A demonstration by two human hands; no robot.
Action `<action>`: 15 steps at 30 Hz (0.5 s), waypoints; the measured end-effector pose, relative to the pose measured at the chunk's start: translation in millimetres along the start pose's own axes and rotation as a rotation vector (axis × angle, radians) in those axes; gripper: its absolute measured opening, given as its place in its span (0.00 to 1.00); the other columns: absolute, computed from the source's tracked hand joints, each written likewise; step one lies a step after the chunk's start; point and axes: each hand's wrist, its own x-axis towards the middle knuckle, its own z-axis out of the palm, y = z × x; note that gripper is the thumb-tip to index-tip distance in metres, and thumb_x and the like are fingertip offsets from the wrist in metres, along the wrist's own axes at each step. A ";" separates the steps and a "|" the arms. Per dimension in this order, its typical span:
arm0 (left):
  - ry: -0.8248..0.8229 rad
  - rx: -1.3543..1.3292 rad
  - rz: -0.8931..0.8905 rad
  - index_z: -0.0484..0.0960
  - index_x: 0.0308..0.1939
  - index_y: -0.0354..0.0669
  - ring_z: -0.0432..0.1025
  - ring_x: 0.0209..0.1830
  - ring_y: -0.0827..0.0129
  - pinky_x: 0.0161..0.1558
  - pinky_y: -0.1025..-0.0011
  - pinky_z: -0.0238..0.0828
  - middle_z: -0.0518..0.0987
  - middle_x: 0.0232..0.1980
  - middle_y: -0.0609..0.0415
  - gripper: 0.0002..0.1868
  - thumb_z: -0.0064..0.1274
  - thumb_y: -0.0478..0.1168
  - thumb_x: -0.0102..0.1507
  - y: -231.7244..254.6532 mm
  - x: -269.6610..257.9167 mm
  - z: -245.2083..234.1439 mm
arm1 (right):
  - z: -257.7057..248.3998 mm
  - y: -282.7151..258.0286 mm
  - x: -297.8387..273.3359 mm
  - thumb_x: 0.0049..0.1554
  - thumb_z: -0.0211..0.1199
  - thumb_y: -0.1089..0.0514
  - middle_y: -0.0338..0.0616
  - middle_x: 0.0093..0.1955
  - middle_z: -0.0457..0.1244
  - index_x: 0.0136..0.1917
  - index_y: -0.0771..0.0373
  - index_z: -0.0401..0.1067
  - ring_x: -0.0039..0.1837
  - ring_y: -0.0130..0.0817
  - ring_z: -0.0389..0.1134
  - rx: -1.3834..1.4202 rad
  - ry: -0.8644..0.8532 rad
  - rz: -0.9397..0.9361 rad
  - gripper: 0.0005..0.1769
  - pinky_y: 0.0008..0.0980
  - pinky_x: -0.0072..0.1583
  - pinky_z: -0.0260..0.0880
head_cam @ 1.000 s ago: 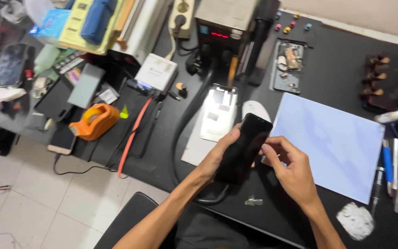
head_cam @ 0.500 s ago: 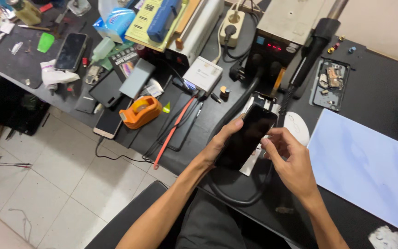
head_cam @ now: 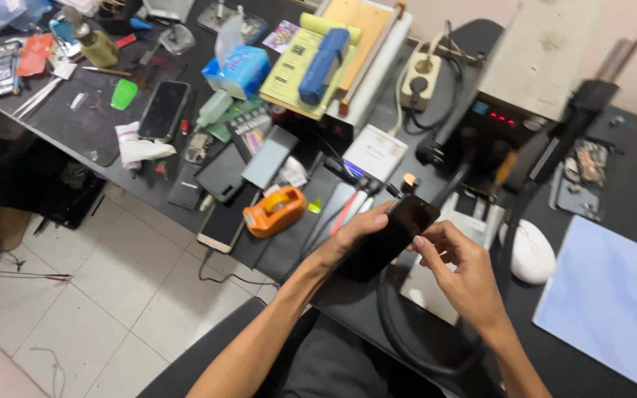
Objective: The person disassembles a smartphone by removing the back cover and internal components like the battery and motherboard. They then handle a second smartphone, peeling off a protective film from its screen before placing it on the workbench.
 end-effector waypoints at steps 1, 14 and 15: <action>-0.003 0.014 -0.001 0.70 0.68 0.36 0.71 0.47 0.73 0.47 0.76 0.67 0.77 0.49 0.51 0.40 0.49 0.65 0.65 8.5 -2.6 -9.6 | 7.1 -4.7 7.8 0.60 0.64 0.57 0.43 0.40 0.71 0.48 0.68 0.74 0.40 0.26 0.71 0.028 -0.024 -0.016 0.10 0.27 0.44 0.72; 0.133 -0.053 0.159 0.69 0.69 0.33 0.72 0.45 0.69 0.48 0.73 0.70 0.77 0.50 0.47 0.40 0.53 0.61 0.63 111.6 -89.3 -155.2 | 156.3 -110.4 113.4 0.59 0.64 0.56 0.42 0.42 0.73 0.50 0.66 0.74 0.42 0.25 0.73 -0.079 -0.249 -0.193 0.11 0.27 0.45 0.74; 0.153 -0.059 0.158 0.68 0.69 0.35 0.72 0.42 0.69 0.45 0.73 0.70 0.77 0.48 0.47 0.40 0.53 0.61 0.63 119.7 -96.1 -166.4 | 168.9 -120.0 121.9 0.58 0.64 0.56 0.42 0.41 0.73 0.49 0.66 0.74 0.40 0.27 0.72 -0.095 -0.273 -0.130 0.11 0.29 0.43 0.73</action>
